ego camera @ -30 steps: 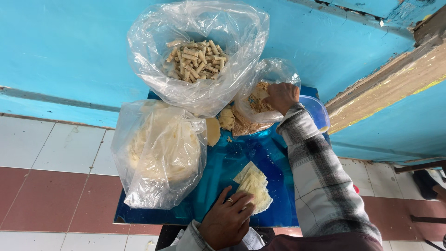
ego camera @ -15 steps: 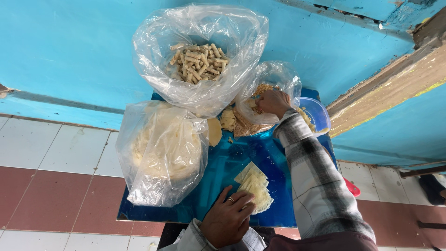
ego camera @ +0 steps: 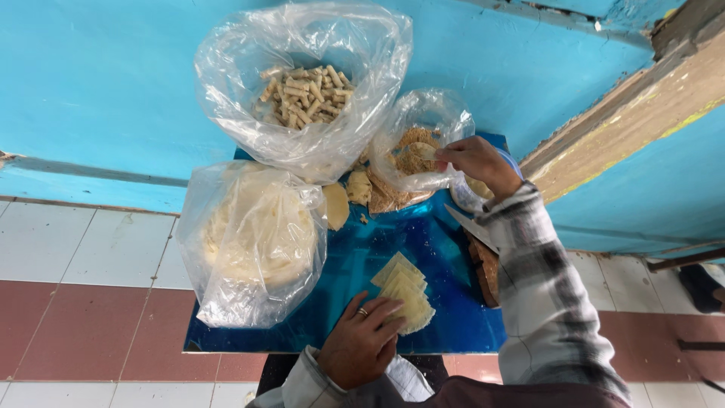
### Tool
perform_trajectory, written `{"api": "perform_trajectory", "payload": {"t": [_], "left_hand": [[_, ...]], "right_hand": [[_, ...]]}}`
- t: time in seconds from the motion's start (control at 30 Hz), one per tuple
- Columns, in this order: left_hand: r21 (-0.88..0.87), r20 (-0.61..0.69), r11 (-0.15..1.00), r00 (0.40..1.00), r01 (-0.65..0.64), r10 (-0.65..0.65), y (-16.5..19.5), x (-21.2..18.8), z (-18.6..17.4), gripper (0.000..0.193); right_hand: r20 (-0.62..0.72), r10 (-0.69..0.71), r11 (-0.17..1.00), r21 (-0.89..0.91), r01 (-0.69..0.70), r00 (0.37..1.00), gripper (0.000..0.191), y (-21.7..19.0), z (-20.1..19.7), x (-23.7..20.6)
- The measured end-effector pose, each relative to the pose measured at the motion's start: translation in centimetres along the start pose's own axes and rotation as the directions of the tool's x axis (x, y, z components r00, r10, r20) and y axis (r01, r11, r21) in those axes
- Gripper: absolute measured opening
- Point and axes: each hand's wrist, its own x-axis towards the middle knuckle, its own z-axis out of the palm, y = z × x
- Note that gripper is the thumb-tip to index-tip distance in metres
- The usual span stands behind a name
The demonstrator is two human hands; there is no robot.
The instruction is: The person takes thin triangular dough wrappers, pinches filling from a plastic bag, and folds the wrappers over the filling by hand to form filled pastry pieces on a small blue table. Folded pieces are set aside on the table as they are completed.
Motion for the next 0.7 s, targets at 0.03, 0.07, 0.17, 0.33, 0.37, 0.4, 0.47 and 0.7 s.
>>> {"api": "perform_trajectory", "payload": {"t": [0.03, 0.07, 0.17, 0.33, 0.37, 0.4, 0.47, 0.7], "left_hand": [[-0.014, -0.026, 1.0, 1.0, 0.011, -0.011, 0.0, 0.0, -0.1, 0.028], [-0.03, -0.052, 0.999, 0.998, 0.022, -0.024, 0.0, 0.1, -0.2, 0.026], [-0.051, -0.119, 0.993, 0.987, 0.104, -0.11, -0.1, 0.3, -0.1, 0.023], [-0.021, -0.163, 0.984, 0.971, 0.176, -0.177, -0.2, 0.0, 0.4, 0.026], [-0.007, -0.169, 0.983, 0.968, 0.185, -0.184, -0.2, 0.1, 0.5, 0.026], [0.001, -0.165, 0.983, 0.97, 0.183, -0.18, -0.3, 0.1, 0.5, 0.026], [0.019, -0.162, 0.985, 0.973, 0.172, -0.166, -0.3, 0.1, 0.5, 0.026], [-0.047, -0.134, 0.98, 0.971, 0.193, -0.197, -0.5, -0.1, 0.4, 0.022]], "right_hand": [[-0.01, 0.025, 1.0, -0.014, -0.026, 1.0, 0.035, -0.1, -0.2, -1.6], [-0.019, 0.052, 0.998, -0.029, -0.052, 0.998, 0.035, -0.2, -0.3, -3.2], [0.017, 0.025, 0.998, -0.057, -0.024, 1.0, 0.033, -0.2, 0.1, -7.9], [0.19, -0.058, 0.998, 0.05, 0.049, 0.98, 0.035, 0.7, 2.5, -13.8], [0.251, 0.041, 0.998, 0.027, -0.049, 0.967, 0.035, 1.0, 2.9, -14.2], [0.246, -0.031, 0.998, 0.059, 0.017, 0.969, 0.035, 1.2, 3.2, -14.4], [0.225, -0.178, 0.981, 0.117, 0.155, 0.958, 0.036, 1.6, 3.4, -14.0], [-0.106, -0.089, 0.945, -0.324, 0.05, 0.99, 0.031, 1.1, 0.6, -3.7]]}}
